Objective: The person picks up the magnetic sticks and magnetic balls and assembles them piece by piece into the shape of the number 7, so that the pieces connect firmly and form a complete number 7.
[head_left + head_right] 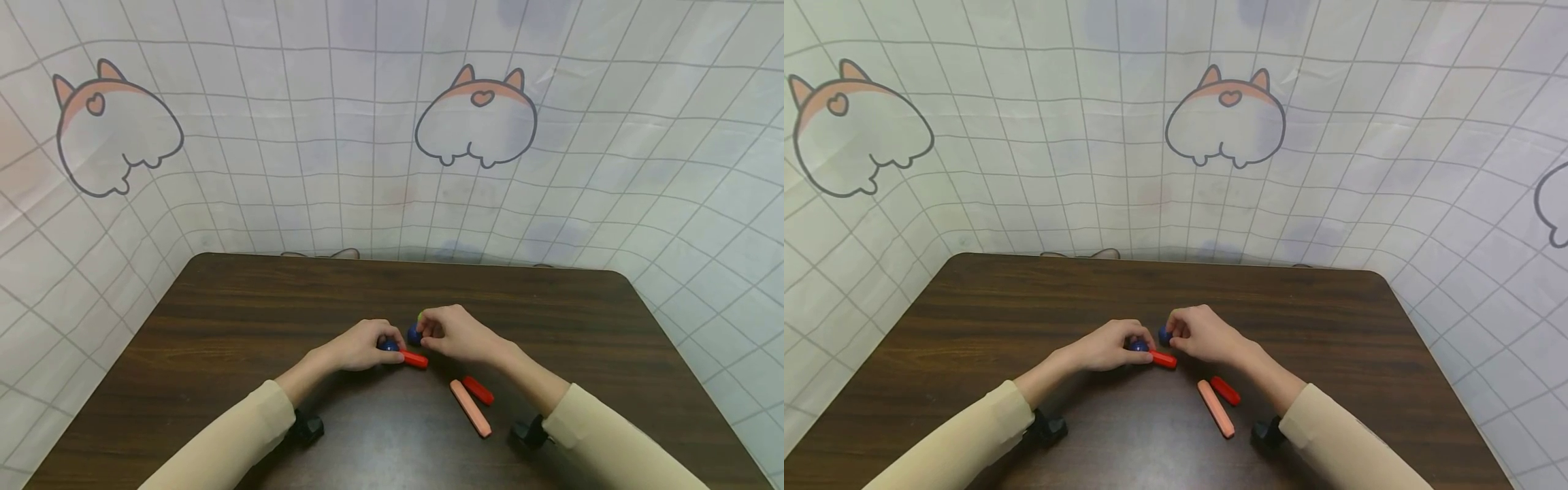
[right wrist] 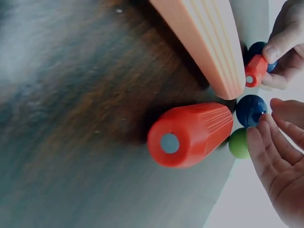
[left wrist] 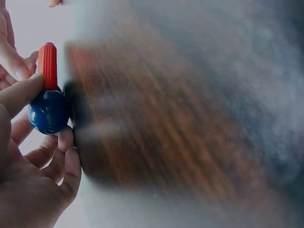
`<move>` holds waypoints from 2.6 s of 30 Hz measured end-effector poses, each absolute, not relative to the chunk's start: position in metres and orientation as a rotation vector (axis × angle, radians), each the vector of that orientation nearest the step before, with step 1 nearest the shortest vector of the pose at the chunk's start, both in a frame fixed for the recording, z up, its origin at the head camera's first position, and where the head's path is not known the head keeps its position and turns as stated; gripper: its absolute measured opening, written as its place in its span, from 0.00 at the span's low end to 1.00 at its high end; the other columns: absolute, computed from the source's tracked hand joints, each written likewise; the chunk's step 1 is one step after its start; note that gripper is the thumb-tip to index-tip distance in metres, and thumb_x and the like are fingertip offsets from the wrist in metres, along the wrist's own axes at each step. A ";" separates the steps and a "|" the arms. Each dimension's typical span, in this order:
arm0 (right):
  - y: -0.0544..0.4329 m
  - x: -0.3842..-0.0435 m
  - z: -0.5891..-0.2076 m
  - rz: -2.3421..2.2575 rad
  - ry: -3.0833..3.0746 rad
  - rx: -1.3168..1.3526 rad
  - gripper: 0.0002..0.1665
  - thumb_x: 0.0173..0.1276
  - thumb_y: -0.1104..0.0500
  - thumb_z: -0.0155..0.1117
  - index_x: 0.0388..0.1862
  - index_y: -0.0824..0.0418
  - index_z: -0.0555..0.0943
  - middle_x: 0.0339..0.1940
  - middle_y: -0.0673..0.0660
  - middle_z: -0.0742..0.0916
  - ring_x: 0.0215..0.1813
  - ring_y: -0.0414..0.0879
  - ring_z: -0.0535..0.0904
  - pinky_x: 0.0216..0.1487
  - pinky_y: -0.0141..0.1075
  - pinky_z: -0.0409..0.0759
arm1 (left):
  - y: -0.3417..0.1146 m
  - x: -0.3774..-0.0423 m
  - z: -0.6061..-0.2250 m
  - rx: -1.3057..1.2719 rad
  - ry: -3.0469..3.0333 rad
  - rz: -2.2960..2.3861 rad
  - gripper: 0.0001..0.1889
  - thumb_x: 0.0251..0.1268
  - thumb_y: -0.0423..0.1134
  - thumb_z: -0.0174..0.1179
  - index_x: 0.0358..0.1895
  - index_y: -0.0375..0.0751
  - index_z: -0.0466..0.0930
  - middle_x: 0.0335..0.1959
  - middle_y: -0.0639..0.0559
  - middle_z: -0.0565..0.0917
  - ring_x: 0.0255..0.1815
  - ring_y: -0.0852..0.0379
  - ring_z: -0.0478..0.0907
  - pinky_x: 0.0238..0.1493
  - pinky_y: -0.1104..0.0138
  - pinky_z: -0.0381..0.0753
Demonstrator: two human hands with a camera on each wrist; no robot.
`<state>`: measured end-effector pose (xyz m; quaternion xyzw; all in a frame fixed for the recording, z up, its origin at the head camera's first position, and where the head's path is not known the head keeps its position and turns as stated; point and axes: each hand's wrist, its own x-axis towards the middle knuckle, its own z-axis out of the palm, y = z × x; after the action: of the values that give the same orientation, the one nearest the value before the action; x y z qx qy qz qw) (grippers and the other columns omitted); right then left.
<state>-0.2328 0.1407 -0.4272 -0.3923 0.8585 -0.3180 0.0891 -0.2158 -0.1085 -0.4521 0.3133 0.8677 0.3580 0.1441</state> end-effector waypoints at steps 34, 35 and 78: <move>0.131 -0.231 -0.429 -0.614 2.623 -1.112 0.19 0.70 0.60 0.71 0.58 0.60 0.81 0.23 0.45 0.78 0.22 0.37 0.71 0.26 0.33 0.72 | -0.110 -0.216 -0.456 0.902 2.539 1.007 0.05 0.71 0.45 0.68 0.44 0.50 0.87 0.37 0.58 0.78 0.34 0.58 0.73 0.36 0.65 0.74; 0.131 -0.231 -0.429 -0.611 2.624 -1.113 0.19 0.70 0.60 0.71 0.58 0.60 0.81 0.23 0.45 0.78 0.22 0.37 0.71 0.26 0.33 0.72 | -0.110 -0.216 -0.456 0.900 2.538 1.007 0.05 0.71 0.45 0.67 0.44 0.50 0.87 0.37 0.58 0.78 0.34 0.58 0.73 0.36 0.65 0.74; 0.148 -0.226 -0.429 -0.606 2.585 -1.092 0.18 0.73 0.57 0.70 0.56 0.61 0.78 0.22 0.48 0.79 0.22 0.38 0.70 0.26 0.33 0.70 | -0.109 -0.214 -0.455 0.920 2.547 0.992 0.06 0.71 0.45 0.67 0.43 0.49 0.86 0.38 0.58 0.78 0.36 0.58 0.73 0.40 0.64 0.74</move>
<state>-0.2262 0.1476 -0.4285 -0.3770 0.8922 -0.2093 0.1346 -0.2140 -0.1089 -0.4549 0.3165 0.8758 0.3411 0.1284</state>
